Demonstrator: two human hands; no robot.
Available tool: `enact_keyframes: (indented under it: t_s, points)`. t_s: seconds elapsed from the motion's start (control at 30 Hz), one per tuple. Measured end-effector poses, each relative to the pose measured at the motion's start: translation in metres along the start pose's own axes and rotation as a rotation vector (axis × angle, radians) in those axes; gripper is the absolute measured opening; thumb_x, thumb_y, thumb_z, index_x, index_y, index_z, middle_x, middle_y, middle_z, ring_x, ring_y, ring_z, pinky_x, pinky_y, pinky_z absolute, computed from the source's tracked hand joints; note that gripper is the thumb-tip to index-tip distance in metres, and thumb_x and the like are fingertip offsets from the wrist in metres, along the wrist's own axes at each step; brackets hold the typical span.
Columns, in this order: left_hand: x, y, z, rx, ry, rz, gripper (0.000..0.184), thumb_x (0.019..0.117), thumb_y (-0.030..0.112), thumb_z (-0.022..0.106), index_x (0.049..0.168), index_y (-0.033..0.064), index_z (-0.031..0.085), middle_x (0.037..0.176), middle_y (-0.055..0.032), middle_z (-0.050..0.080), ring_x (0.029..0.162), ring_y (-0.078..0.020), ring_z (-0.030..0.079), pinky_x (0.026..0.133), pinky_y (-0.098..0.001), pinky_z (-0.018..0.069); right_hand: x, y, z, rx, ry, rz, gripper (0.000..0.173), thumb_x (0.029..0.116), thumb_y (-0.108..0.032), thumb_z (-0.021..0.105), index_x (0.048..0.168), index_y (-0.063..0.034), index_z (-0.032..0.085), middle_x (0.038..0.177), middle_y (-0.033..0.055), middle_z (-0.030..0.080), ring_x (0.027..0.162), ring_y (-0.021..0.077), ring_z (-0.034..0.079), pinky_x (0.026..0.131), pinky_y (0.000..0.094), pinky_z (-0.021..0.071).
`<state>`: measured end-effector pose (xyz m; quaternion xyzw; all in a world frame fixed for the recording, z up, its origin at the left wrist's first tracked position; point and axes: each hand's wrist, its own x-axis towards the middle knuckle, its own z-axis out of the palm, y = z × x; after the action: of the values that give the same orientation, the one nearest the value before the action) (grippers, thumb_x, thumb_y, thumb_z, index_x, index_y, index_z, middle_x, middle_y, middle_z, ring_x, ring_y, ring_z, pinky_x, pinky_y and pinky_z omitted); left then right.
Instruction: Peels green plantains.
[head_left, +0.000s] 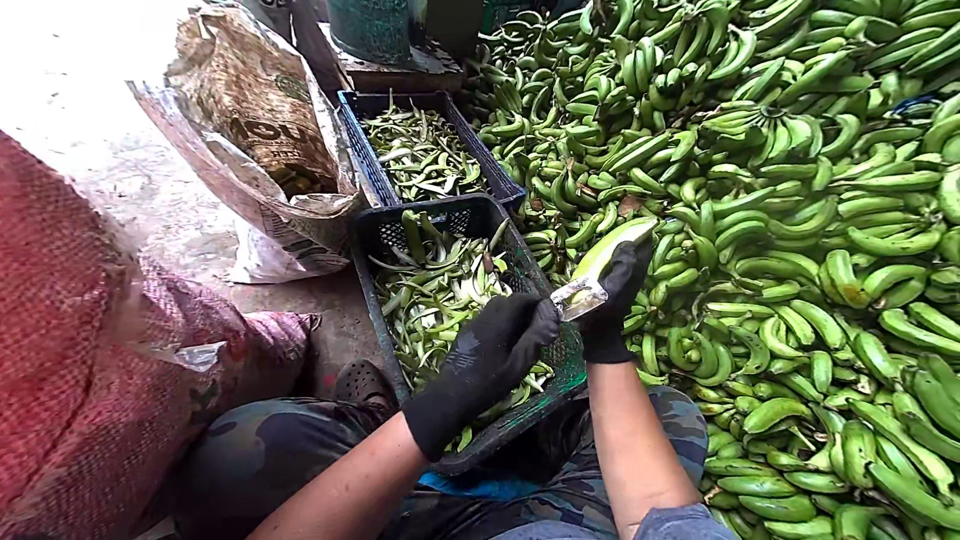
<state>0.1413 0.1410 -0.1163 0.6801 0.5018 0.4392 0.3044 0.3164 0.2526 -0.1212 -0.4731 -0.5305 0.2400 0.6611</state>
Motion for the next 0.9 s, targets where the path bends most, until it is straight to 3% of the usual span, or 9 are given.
enact_keyframes:
  t_s: [0.13,0.2,0.27,0.37,0.43,0.57,0.73,0.83,0.9]
  points:
    - [0.012,-0.014,-0.003,0.139,0.043,0.027,0.045,0.1029,0.05,0.052,0.133,0.0182,0.064,0.105,-0.0062,0.067,0.089,-0.0186,0.067,0.078,-0.0433,0.0582,-0.017,-0.004,-0.002,0.091,-0.256,0.094,0.05,0.1069,-0.029,0.044,0.156,-0.025,0.034,0.134,-0.0013,0.058,0.111,0.008,0.06,0.09,0.034,0.0552]
    - [0.023,-0.028,-0.013,0.233,0.083,0.005,0.048,0.1021,0.049,0.054,0.135,0.0156,0.063,0.11,-0.013,0.067,0.092,-0.0281,0.068,0.078,-0.052,0.0574,-0.032,0.01,0.0,0.283,-0.516,0.295,0.037,0.1003,-0.025,0.055,0.137,-0.0196,0.051,0.107,-0.0035,0.065,0.09,0.0056,0.063,0.077,0.0301,0.0564]
    - [0.032,-0.044,-0.026,0.299,0.15,-0.052,0.048,0.1027,0.048,0.054,0.136,0.0137,0.062,0.113,-0.0161,0.066,0.095,-0.0323,0.068,0.079,-0.0555,0.0563,-0.044,0.019,0.005,0.44,-0.744,0.59,0.023,0.0995,-0.025,0.053,0.116,-0.0106,0.061,0.081,0.0045,0.068,0.066,0.014,0.065,0.059,0.0327,0.0571]
    - [0.04,-0.053,-0.043,0.28,0.241,-0.149,0.048,0.1053,0.046,0.05,0.137,0.0107,0.06,0.116,-0.0205,0.065,0.101,-0.0368,0.066,0.085,-0.0588,0.0541,-0.047,0.02,0.002,0.563,-0.892,0.808,0.043,0.1061,-0.037,0.041,0.144,-0.0165,0.048,0.096,0.0106,0.069,0.074,0.0195,0.069,0.063,0.0354,0.0606]
    - [0.04,-0.047,-0.045,0.219,0.258,-0.136,0.046,0.1057,0.046,0.049,0.134,0.0115,0.061,0.114,-0.0164,0.065,0.099,-0.0307,0.066,0.085,-0.0541,0.0548,-0.039,0.019,-0.004,0.551,-0.806,0.679,0.043,0.1049,-0.037,0.042,0.143,-0.0192,0.048,0.103,0.0069,0.07,0.082,0.0163,0.069,0.069,0.034,0.0608]
    - [0.027,-0.029,-0.019,0.087,0.17,0.028,0.044,0.1053,0.043,0.051,0.137,0.0136,0.061,0.116,-0.0084,0.067,0.099,-0.0176,0.067,0.087,-0.0428,0.0575,-0.018,0.0,0.007,0.461,-0.356,0.441,0.031,0.1074,-0.037,0.044,0.133,-0.0199,0.051,0.106,-0.0018,0.066,0.091,0.0093,0.066,0.077,0.0329,0.059]
    - [0.009,-0.015,0.01,0.268,0.258,0.164,0.052,0.0998,0.051,0.058,0.139,0.0164,0.061,0.102,-0.0092,0.063,0.085,-0.0222,0.065,0.071,-0.0426,0.0569,0.002,-0.029,0.029,0.578,0.016,0.379,0.033,0.1093,-0.036,0.041,0.137,-0.0187,0.042,0.115,0.006,0.061,0.099,0.0188,0.066,0.081,0.0422,0.0591]
    - [0.012,-0.015,0.008,0.32,0.286,0.181,0.049,0.0988,0.044,0.062,0.137,0.0135,0.061,0.101,-0.0118,0.062,0.084,-0.0261,0.065,0.07,-0.0441,0.0564,0.002,-0.036,0.034,0.541,0.076,0.434,0.036,0.1082,-0.035,0.043,0.138,-0.0159,0.043,0.114,0.008,0.061,0.099,0.0195,0.066,0.083,0.0418,0.0583]
    - [0.019,-0.022,-0.001,0.312,0.259,0.144,0.049,0.1018,0.044,0.057,0.137,0.0113,0.06,0.105,-0.014,0.064,0.088,-0.0287,0.066,0.073,-0.0468,0.0566,-0.004,-0.035,0.028,0.4,-0.083,0.412,0.032,0.1079,-0.036,0.041,0.131,-0.0143,0.048,0.103,0.0034,0.062,0.089,0.0128,0.065,0.077,0.0358,0.0577]
